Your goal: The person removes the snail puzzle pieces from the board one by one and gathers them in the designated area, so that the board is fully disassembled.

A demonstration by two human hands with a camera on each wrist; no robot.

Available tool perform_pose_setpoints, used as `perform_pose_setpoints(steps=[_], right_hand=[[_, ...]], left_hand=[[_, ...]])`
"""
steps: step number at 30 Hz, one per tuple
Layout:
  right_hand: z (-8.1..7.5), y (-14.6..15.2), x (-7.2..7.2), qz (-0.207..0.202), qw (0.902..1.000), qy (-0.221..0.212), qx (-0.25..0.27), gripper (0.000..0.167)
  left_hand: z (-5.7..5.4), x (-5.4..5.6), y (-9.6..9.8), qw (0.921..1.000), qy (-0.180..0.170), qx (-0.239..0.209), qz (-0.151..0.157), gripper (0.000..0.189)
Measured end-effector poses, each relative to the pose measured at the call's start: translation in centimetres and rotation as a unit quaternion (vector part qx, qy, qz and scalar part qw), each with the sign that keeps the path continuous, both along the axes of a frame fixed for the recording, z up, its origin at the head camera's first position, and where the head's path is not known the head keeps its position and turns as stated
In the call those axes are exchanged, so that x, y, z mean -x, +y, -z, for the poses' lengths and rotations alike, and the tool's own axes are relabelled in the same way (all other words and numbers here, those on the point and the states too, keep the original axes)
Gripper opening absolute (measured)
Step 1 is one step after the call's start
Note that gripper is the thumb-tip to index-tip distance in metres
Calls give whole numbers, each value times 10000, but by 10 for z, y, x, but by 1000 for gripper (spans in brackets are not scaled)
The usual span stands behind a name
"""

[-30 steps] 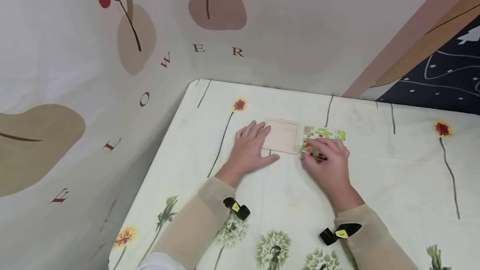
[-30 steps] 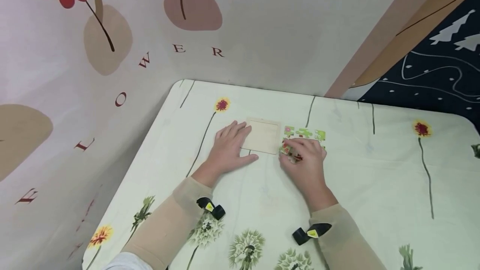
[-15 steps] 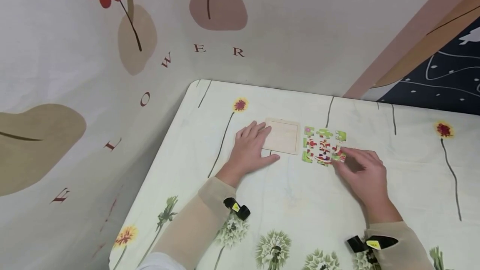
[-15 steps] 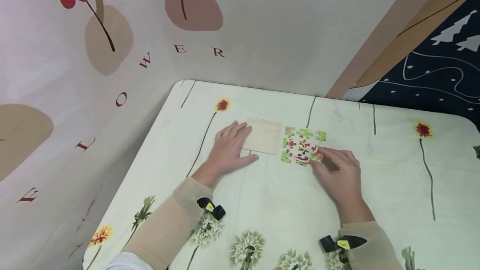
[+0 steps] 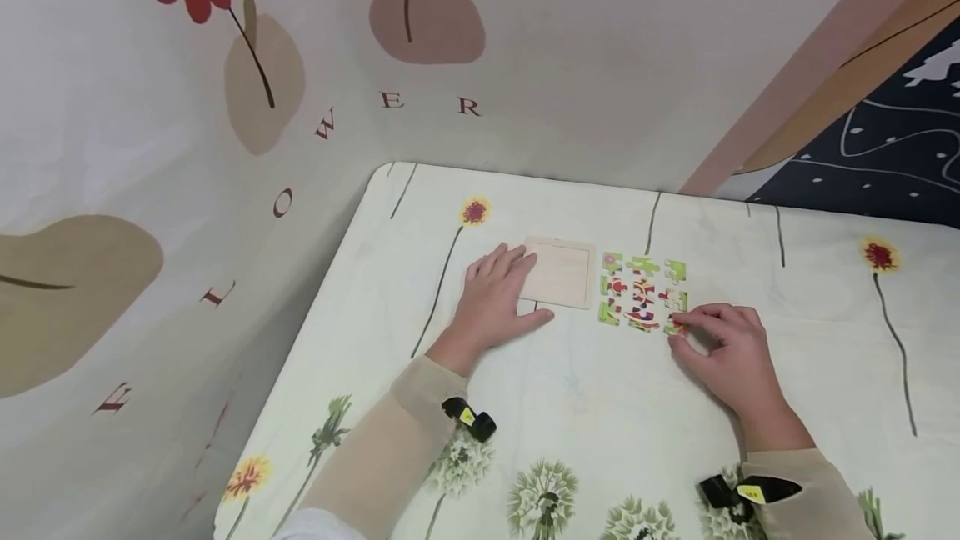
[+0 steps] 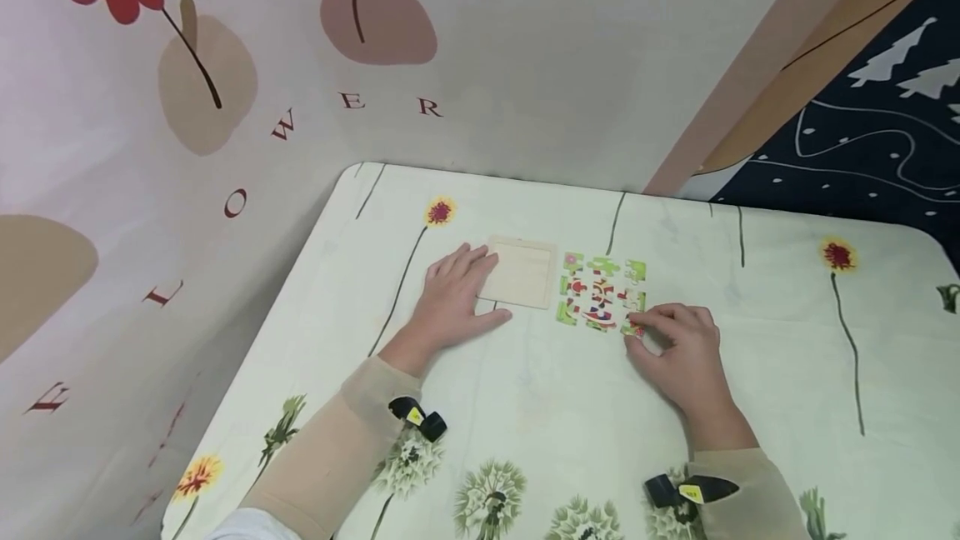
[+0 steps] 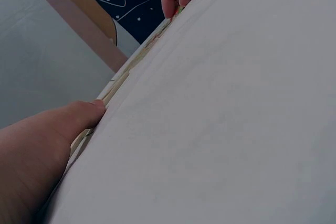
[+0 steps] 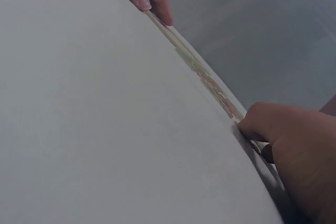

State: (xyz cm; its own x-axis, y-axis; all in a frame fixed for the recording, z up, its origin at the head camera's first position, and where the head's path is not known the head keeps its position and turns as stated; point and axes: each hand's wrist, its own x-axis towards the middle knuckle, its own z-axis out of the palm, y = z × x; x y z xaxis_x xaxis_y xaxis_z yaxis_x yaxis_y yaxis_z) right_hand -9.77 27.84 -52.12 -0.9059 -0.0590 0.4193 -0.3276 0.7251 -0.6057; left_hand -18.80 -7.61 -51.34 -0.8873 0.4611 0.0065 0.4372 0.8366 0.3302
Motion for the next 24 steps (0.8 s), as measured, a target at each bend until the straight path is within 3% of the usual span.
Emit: perform_pose_setpoints(steps=[7,14,24], right_hand=[[5,-2,0,11,10000,84,15,21],[4,-5,2,183,9998,-107,-6,20],[4,-15,3,263,9989,-311,213,23]], left_hand=[[0,0,-2,10000,4,32,2,93],[0,3,-3,10000,9,-42,36,92],[5,-3,-11,10000,-29,13,-86,93]])
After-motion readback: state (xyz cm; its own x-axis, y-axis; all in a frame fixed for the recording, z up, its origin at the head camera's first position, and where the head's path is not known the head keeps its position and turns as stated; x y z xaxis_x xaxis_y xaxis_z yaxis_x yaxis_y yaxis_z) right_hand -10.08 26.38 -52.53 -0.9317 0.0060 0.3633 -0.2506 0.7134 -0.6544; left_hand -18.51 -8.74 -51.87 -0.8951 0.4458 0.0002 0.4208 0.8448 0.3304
